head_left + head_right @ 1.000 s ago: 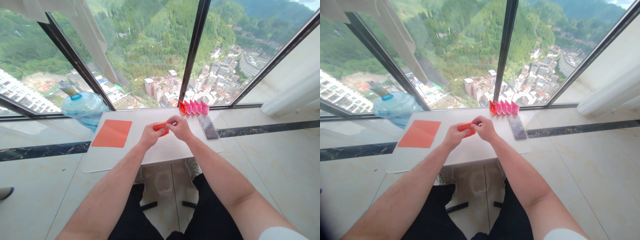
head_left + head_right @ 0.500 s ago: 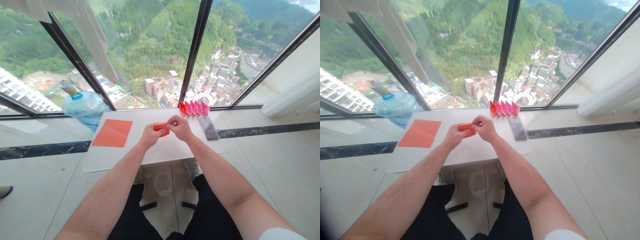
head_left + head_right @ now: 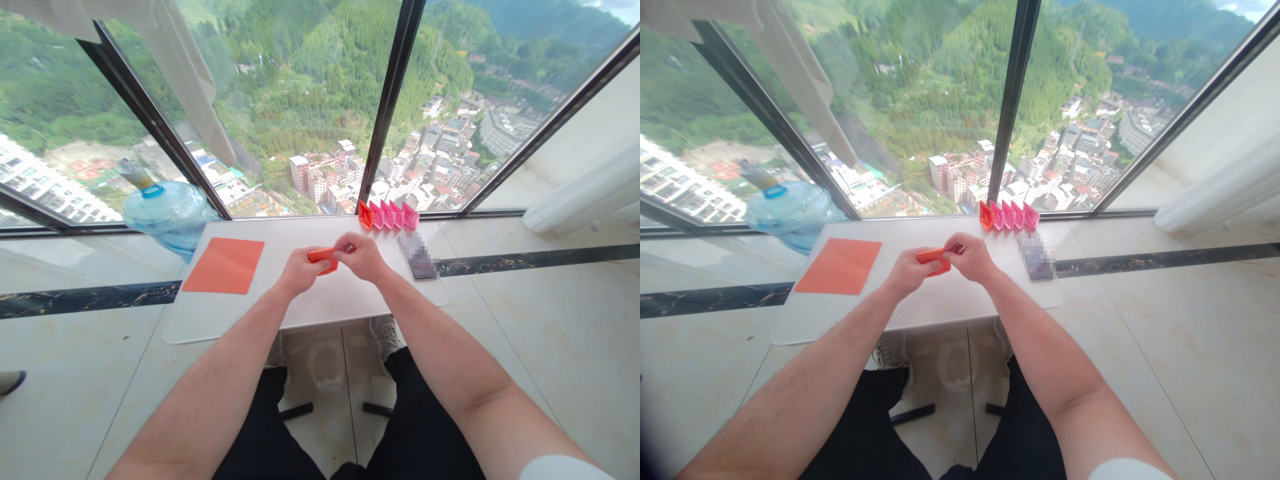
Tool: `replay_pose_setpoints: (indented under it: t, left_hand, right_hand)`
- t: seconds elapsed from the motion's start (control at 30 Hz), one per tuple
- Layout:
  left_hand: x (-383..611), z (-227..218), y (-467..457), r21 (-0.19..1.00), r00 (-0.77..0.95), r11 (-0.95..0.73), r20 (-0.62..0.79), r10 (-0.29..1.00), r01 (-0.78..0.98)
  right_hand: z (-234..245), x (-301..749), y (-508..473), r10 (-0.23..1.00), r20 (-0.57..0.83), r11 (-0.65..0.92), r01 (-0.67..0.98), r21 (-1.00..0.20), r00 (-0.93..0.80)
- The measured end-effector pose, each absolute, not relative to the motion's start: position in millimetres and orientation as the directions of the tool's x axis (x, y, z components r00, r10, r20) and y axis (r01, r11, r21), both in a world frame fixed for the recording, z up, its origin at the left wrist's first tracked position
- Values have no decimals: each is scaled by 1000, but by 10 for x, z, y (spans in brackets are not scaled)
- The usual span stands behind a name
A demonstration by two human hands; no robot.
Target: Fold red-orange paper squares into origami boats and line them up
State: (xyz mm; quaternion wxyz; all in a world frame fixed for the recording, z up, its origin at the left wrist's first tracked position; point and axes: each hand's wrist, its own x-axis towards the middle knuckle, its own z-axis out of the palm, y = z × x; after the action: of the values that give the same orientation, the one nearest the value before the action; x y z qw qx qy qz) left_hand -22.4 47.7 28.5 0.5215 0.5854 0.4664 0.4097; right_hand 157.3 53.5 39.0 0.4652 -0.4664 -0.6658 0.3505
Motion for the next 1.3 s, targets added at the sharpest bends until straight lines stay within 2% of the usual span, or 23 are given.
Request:
replay_pose_setpoints:
  t: [0.17,0.4,0.53,0.83,1.0,1.17,1.3]
  left_hand:
    - [-233,292,475,995,250,7,-32,968,100]
    - [-229,312,482,995,231,75,-90,969,72]
    - [-224,279,498,993,191,89,-102,976,77]
    - [-226,294,496,995,238,85,-95,967,52]
    - [-214,312,504,996,226,92,-94,970,20]
    - [-205,316,484,996,282,91,-92,955,20]
    - [-187,309,464,995,310,22,-51,949,96]
  right_hand:
    - [389,1589,555,974,180,212,265,-941,-139]
    - [389,1587,559,968,187,232,310,-922,-167]
    - [408,1561,544,981,158,188,333,-924,-115]
    - [414,1487,510,988,111,134,239,-962,-105]
    - [380,1448,518,996,84,85,165,-983,-12]
    - [407,1484,516,991,-26,-10,118,-993,-129]
    - [430,1498,511,980,-115,-93,135,-986,-161]
